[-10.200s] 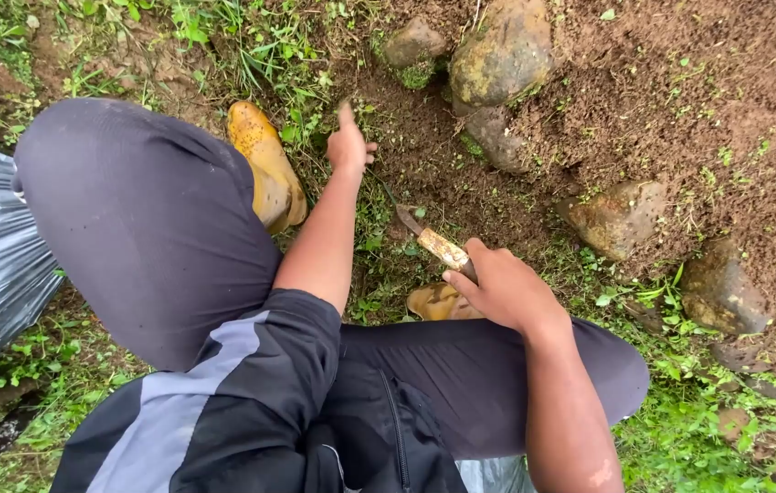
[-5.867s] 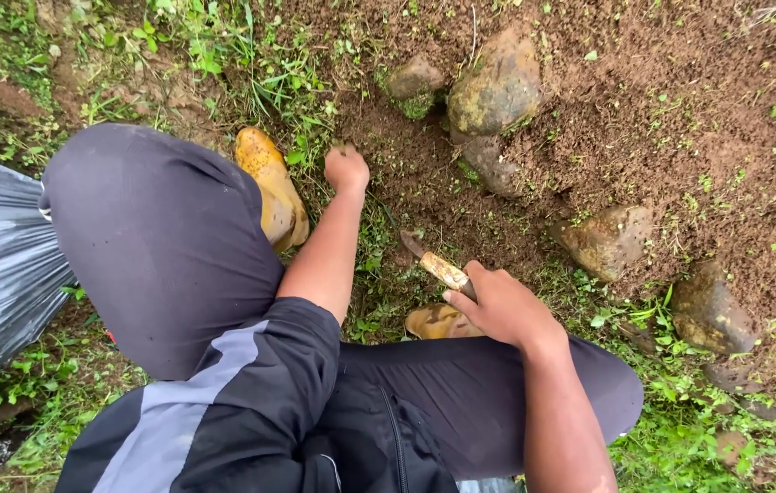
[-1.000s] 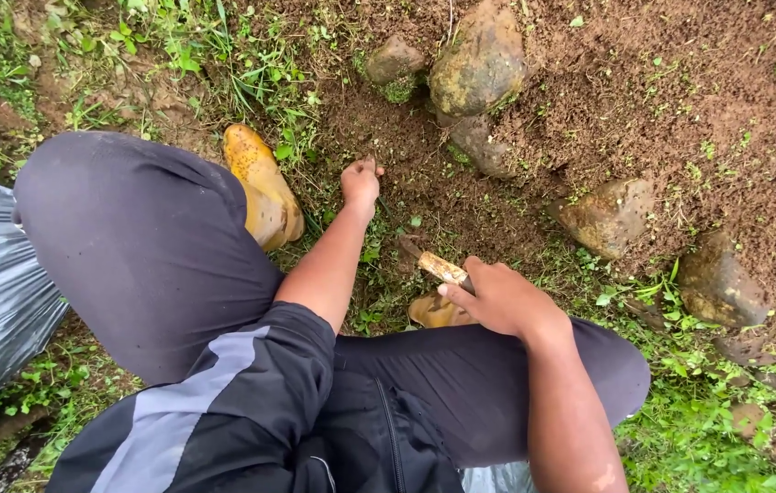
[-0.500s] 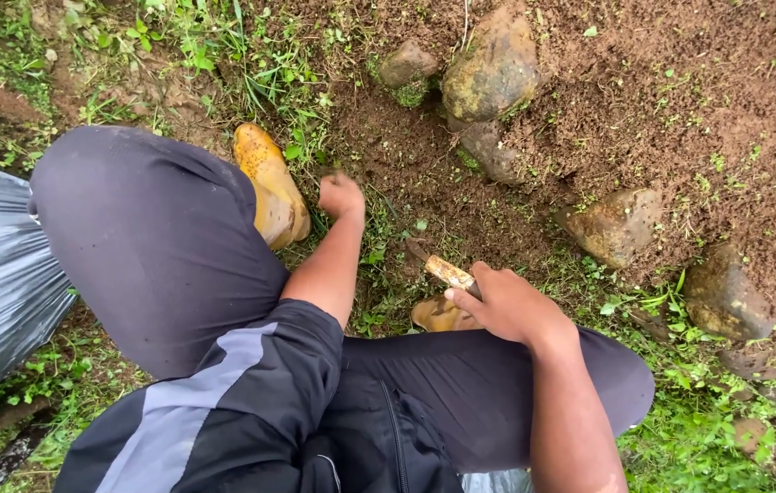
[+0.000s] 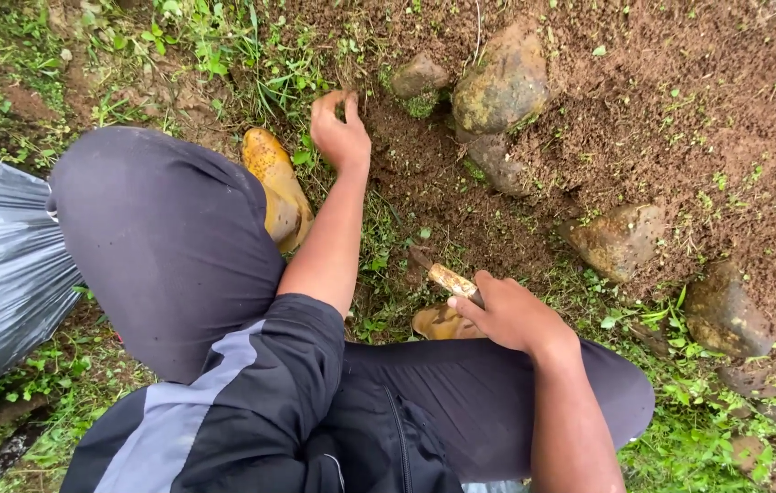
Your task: The person sits on the ground and uses a small hand hoe to dig into the soil, loosening the earth and removing small rocks. They repeatedly strike the ground with the tool and clear away debris by hand.
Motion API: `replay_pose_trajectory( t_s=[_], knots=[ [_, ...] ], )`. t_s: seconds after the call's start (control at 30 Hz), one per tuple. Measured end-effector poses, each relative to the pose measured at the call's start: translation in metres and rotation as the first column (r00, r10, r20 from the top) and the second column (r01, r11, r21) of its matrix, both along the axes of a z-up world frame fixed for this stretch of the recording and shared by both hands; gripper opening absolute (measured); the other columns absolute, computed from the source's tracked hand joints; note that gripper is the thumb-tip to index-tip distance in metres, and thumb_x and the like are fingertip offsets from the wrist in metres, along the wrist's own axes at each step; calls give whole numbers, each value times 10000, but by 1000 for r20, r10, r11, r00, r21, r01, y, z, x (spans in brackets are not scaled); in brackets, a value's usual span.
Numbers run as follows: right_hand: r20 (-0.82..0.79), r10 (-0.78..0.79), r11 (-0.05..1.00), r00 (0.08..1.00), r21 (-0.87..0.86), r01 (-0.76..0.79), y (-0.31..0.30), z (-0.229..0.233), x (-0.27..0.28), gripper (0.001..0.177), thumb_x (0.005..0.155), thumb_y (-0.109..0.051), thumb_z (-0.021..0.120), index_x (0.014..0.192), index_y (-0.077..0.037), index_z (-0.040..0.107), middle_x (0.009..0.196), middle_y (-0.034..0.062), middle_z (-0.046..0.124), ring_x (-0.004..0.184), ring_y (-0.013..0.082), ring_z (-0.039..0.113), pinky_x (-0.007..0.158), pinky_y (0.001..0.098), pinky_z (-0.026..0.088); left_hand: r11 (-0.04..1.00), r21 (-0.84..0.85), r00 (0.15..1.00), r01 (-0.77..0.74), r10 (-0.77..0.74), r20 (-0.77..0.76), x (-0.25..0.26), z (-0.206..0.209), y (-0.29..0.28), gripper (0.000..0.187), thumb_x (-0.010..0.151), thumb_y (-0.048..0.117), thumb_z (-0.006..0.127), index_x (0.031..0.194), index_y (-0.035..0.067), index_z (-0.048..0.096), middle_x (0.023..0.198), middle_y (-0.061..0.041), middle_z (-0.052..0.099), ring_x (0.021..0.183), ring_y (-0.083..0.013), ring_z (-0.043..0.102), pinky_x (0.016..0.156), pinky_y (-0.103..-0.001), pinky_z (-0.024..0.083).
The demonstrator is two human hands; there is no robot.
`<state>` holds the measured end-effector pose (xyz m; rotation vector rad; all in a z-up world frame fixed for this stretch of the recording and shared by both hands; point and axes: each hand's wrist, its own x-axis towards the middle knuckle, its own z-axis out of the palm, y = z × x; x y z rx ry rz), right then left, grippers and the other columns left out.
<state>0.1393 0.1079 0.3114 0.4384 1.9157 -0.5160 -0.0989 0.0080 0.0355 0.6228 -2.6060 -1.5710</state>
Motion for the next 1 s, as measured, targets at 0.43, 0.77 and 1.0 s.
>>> replay_pose_trajectory(
  t_s=[0.43,0.77,1.0],
  knots=[
    [-24,110,993,994,50,-109,18,19,-1,442,1027,-575,455,1066,-145,554,953,72,645,785,220,616,713,435,497,953,-171,935,249,-190,300,39,17,-27,76,1012,68,581,1029,102,646,1067,-1,593,757,-121,588,575,-221,587],
    [19,210,970,978,122,-211,11,30,5,502,1042,-576,444,1096,-85,529,1021,161,652,898,331,635,772,499,494,920,-1,905,393,-387,-177,-43,60,-41,410,937,231,704,1330,181,600,1234,-68,661,1071,-201,651,954,-406,575],
    [-183,-1,999,983,53,11,22,16,35,432,997,-570,502,883,-154,541,741,64,641,654,205,565,638,402,397,896,-56,897,441,-443,-13,-53,60,-23,157,942,75,715,1091,110,753,902,-34,780,479,-32,515,393,-172,471]
  ],
)
